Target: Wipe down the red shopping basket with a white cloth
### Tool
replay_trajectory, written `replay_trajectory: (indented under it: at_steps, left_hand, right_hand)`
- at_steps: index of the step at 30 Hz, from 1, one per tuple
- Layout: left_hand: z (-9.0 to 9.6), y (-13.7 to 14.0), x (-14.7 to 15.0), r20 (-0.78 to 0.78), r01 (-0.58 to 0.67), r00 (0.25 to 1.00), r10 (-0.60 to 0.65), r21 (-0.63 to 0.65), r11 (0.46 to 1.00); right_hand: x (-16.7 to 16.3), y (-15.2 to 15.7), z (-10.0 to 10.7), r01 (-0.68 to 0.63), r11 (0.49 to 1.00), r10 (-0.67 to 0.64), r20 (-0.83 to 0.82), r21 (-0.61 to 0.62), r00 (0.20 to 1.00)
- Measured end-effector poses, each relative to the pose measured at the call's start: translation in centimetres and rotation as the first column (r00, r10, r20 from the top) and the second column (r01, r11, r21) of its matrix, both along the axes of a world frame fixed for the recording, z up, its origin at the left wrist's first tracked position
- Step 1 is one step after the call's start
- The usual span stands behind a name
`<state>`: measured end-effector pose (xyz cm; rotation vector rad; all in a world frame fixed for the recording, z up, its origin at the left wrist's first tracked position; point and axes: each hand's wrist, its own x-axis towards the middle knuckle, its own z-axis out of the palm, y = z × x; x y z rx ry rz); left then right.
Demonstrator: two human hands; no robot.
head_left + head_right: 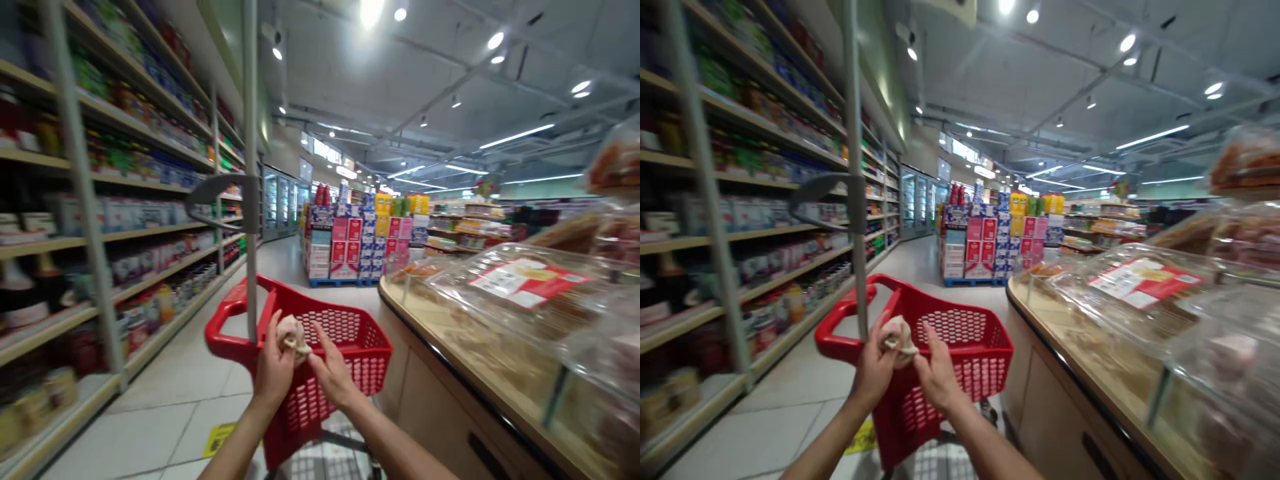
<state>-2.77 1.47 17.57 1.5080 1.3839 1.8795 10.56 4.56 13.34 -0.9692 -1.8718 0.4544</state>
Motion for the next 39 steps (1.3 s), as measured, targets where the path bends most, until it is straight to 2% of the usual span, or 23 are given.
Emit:
replay_trajectory:
  at_steps: [1,2,3,4,5,6,7,9,10,12,14,16,18,20,22,23,25,27,29,30,32,35,39]
  left_hand:
    - [1.5,-0.6,-2.3,-0.043,-0.145,0.988,0.151,0.132,0.981]
    - [3.2,-1.1,-4.3,-0.047,-0.283,0.951,0.306,0.267,0.921]
    - [5.2,-1.2,-5.9,-0.006,-0.401,0.900,0.437,0.382,0.832]
    - [7.1,-1.0,-7.0,0.051,-0.498,0.842,0.537,0.454,0.738]
    - [9.0,-0.4,-7.7,0.097,-0.562,0.795,0.599,0.490,0.666]
    - [10.6,0.6,-8.0,0.092,-0.563,0.787,0.610,0.510,0.650]
    - [11.7,1.7,-7.9,0.020,-0.506,0.808,0.589,0.537,0.675]
    - [12.2,4.1,-7.0,-0.189,-0.359,0.810,0.555,0.588,0.725]
    - [11.4,5.1,-6.6,-0.299,-0.299,0.775,0.556,0.602,0.740]
    - [8.1,6.1,-6.2,-0.449,-0.249,0.676,0.585,0.608,0.754]
    - [4.1,6.0,-6.7,-0.540,-0.244,0.579,0.611,0.600,0.762]
    - [1.4,5.1,-7.7,-0.646,-0.180,0.452,0.616,0.610,0.772]
    - [1.3,4.4,-8.7,-0.712,-0.118,0.305,0.632,0.630,0.767]
    - [3.1,4.1,-9.3,-0.746,-0.086,0.189,0.639,0.636,0.767]
    - [4.6,4.3,-9.5,-0.740,-0.087,0.160,0.654,0.649,0.756]
    - [4.6,4.3,-9.4,-0.774,-0.060,0.139,0.618,0.616,0.785]
    - [2.7,3.9,-9.2,-0.874,0.098,0.056,0.482,0.485,0.869]
    - [-0.7,3.1,-9.0,-0.917,0.229,0.029,0.397,0.393,0.891]
    - [-3.3,2.5,-8.9,-0.932,0.221,0.070,0.356,0.362,0.905]
    - [-3.9,2.4,-8.7,-0.935,0.264,0.079,0.345,0.354,0.897]
    - [-3.8,2.8,-8.2,-0.932,0.296,0.121,0.343,0.363,0.883]
    - [-3.3,4.0,-6.2,-0.913,0.255,0.192,0.359,0.400,0.880]
    - [-5.9,4.9,-2.5,-0.920,0.296,0.193,0.340,0.385,0.874]
  right_hand:
    - [0.0,0.6,-0.4,0.082,0.995,-0.078,0.069,-0.049,0.995]
    - [0.0,1.3,-1.1,0.162,0.981,-0.141,0.179,-0.107,0.974]
    - [0.1,2.0,-2.0,0.200,0.967,-0.148,0.293,-0.158,0.945]
    - [0.1,2.7,-3.0,0.212,0.956,-0.122,0.379,-0.205,0.917]
    - [0.2,3.1,-4.2,0.212,0.952,-0.101,0.428,-0.221,0.898]
    - [0.3,3.5,-5.3,0.219,0.953,-0.103,0.458,-0.208,0.883]
    - [0.5,3.7,-6.2,0.217,0.957,-0.104,0.475,-0.191,0.874]
    - [0.9,3.8,-7.4,0.202,0.969,-0.107,0.487,-0.145,0.867]
    - [1.1,3.9,-7.6,0.184,0.974,-0.097,0.490,-0.134,0.866]
    - [1.6,3.9,-7.8,0.143,0.982,-0.065,0.493,-0.122,0.868]
    - [2.1,3.9,-8.0,0.114,0.988,-0.045,0.496,-0.109,0.867]
    - [2.6,4.0,-8.5,0.099,0.991,-0.044,0.491,-0.087,0.870]
    - [2.9,4.0,-9.1,0.085,0.994,-0.046,0.471,-0.062,0.881]
    - [3.1,3.9,-9.5,0.066,0.997,-0.039,0.454,-0.044,0.890]
    - [3.4,3.9,-9.6,0.049,0.998,-0.027,0.443,-0.038,0.896]
    - [3.5,3.8,-9.5,0.047,0.998,-0.024,0.438,-0.040,0.899]
    - [3.8,3.9,-9.3,0.045,0.998,-0.017,0.430,-0.054,0.903]
    - [4.1,4.0,-9.2,0.036,0.997,-0.007,0.417,-0.062,0.909]
    - [4.5,4.1,-9.4,0.021,0.998,0.001,0.395,-0.052,0.918]
    - [4.6,4.1,-9.5,0.020,0.999,-0.002,0.380,-0.044,0.925]
    - [4.8,4.2,-9.9,0.037,0.999,-0.022,0.343,-0.038,0.939]
    - [4.7,4.2,-10.4,0.070,0.997,-0.054,0.293,-0.043,0.955]
    - [4.8,4.0,-9.9,0.079,0.996,-0.062,0.291,-0.047,0.955]
